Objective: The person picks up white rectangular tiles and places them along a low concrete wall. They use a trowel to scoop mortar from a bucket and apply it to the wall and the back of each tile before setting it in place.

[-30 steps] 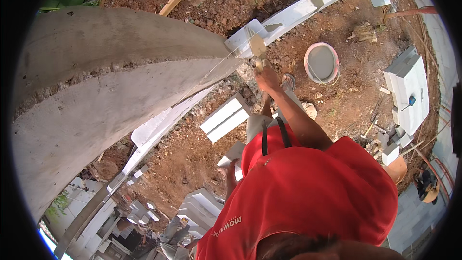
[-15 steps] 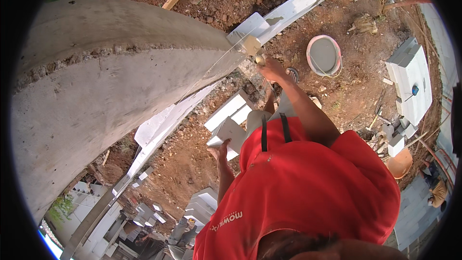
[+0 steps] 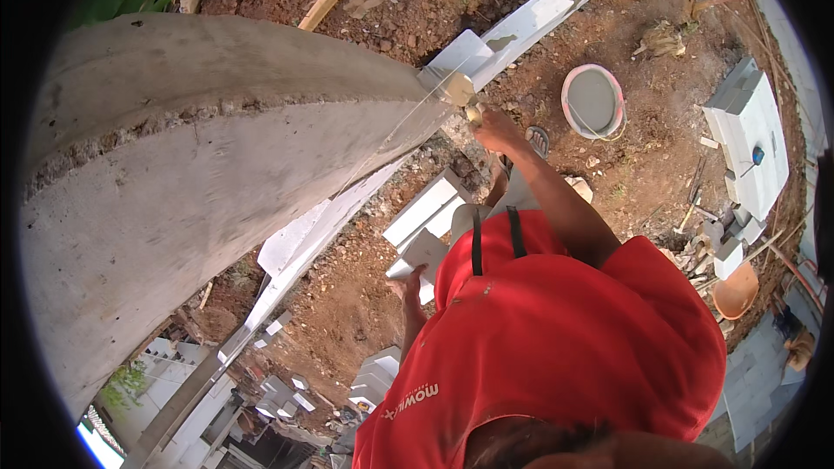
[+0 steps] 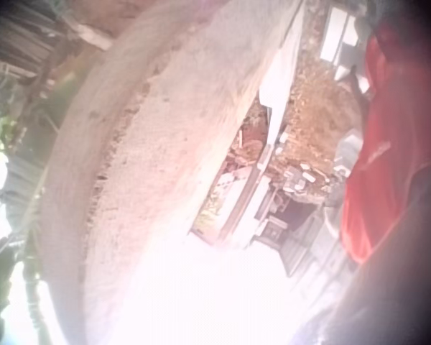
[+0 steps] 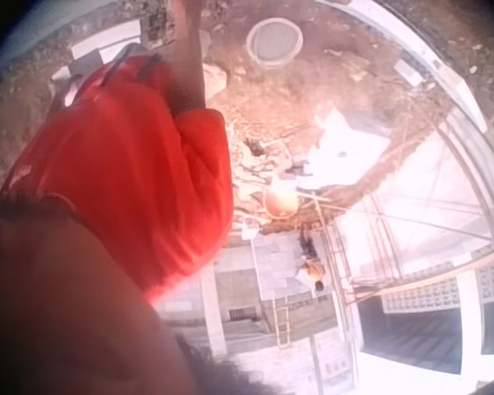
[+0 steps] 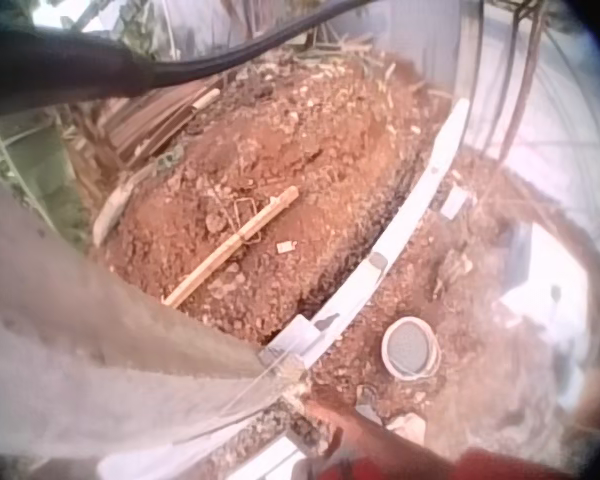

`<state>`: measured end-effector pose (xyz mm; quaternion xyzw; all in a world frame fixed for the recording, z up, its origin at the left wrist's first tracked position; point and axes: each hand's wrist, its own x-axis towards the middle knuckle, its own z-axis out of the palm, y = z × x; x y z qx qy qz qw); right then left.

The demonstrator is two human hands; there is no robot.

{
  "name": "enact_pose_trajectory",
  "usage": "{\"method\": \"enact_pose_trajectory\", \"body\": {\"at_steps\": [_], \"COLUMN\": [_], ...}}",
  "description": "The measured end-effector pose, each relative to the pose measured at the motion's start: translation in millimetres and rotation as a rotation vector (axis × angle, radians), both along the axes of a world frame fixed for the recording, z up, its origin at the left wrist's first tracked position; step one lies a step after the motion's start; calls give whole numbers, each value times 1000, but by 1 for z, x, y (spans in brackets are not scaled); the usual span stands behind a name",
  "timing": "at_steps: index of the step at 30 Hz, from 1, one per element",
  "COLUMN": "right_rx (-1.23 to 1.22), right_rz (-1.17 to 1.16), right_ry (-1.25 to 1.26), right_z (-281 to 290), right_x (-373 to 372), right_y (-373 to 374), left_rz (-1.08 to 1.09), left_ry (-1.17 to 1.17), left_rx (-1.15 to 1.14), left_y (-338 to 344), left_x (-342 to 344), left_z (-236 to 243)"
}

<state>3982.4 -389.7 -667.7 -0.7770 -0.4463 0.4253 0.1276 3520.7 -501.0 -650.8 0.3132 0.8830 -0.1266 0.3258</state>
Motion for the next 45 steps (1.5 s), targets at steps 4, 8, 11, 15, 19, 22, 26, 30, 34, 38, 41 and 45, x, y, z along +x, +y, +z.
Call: {"method": "enact_pose_trajectory", "body": {"at_steps": [4, 8, 11, 15, 19, 22, 26, 30, 34, 38, 41, 45], "right_rx": [-1, -5, -54, -5, -75, -42, -90, -125, -41, -51, -73, -39], "right_rz": [-101, -78, -31, -38, 18, -20, 84, 171, -6, -9, 98, 144], "right_ry": [7, 78, 54, -22, 90, 2, 25, -72, -131, -79, -102, -129], "right_z": [4, 11, 24, -32, 17, 14, 29, 48, 46, 30, 28, 29], "right_x": [-18, 7, -20, 10, 8, 15, 9, 52, 67, 59, 53, 52], "right_y": [-6, 11, 20, 29, 34, 34, 6, -30, -36, 6, 14, -19], "left_rz": [45, 52, 104, 71, 80, 60, 82, 65, 29, -36, -75, -51], "left_ry": [31, -92, 11, -69, -95, -80, -74, -58, -32, -7, -6, -2], "left_rx": [-31, 99, 43, 70, 116, 149, 117, 94, 62, 39, 48, 124], "left_y": [-7, -25, -39, -24, -28, -19, -16, -14, -14, -4, -2, -10], "left_x": [-9, -30, -37, -33, -14, -1, -5, -4, -4, 6, 8, 6], "left_z": [-4, -14, -23, -29, -9, -1, -5, -7, -3, -4, -5, -10]}}
